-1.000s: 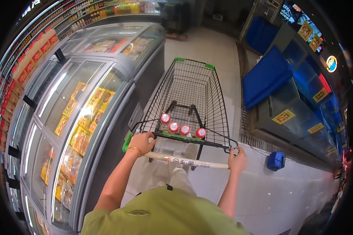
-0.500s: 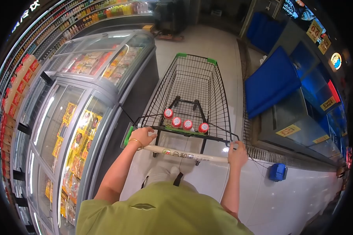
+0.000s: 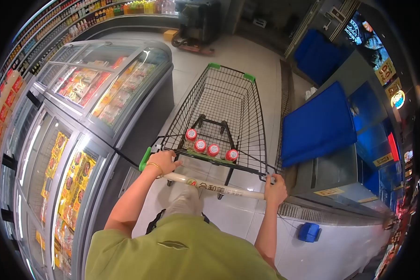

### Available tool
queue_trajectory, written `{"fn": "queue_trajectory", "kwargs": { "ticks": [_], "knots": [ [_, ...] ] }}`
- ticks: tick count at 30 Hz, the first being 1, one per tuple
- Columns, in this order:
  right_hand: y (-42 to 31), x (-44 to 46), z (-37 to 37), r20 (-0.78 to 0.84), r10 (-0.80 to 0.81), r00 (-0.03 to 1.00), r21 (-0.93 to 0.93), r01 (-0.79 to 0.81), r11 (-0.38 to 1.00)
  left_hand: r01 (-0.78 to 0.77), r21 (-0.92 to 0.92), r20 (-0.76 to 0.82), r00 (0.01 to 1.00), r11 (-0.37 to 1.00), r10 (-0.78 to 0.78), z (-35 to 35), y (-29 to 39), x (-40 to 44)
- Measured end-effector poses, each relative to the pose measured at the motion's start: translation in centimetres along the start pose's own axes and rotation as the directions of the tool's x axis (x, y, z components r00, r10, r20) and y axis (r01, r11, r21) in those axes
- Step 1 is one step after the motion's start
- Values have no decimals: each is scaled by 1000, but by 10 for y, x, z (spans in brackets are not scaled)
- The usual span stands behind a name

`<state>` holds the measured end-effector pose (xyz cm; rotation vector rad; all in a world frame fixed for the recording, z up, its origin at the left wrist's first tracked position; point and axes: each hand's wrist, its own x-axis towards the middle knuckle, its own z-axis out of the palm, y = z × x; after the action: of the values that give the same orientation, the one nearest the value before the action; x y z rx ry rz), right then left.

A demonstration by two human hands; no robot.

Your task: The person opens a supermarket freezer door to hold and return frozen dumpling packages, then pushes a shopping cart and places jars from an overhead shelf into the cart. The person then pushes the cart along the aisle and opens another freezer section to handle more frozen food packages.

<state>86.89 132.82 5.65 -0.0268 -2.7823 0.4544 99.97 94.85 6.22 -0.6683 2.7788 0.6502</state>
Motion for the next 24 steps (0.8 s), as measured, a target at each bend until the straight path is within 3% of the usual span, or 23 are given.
{"fn": "queue_trajectory", "kwargs": {
  "ticks": [5,7,11,13,19,24],
  "knots": [
    [-7,74,25,10,19,1000,-4,-19,1000,-21,33,0,1000,999,21,-20,35,53],
    [-8,99,33,10,-23,1000,41,22,999,5,21,96,995,1000,-7,-33,48,73],
    [-28,152,49,18,6,1000,49,-7,999,-14,-3,60,998,1000,14,-37,54,125],
    [-38,178,60,-60,-12,998,-4,11,1000,-22,-10,24,999,1000,22,-41,56,150],
    [-69,255,78,41,38,998,-18,-37,999,9,-35,101,995,999,-6,-74,78,210],
    [-83,321,106,21,-35,999,38,34,999,69,-95,134,989,993,-55,-94,94,263]
  ]
}}
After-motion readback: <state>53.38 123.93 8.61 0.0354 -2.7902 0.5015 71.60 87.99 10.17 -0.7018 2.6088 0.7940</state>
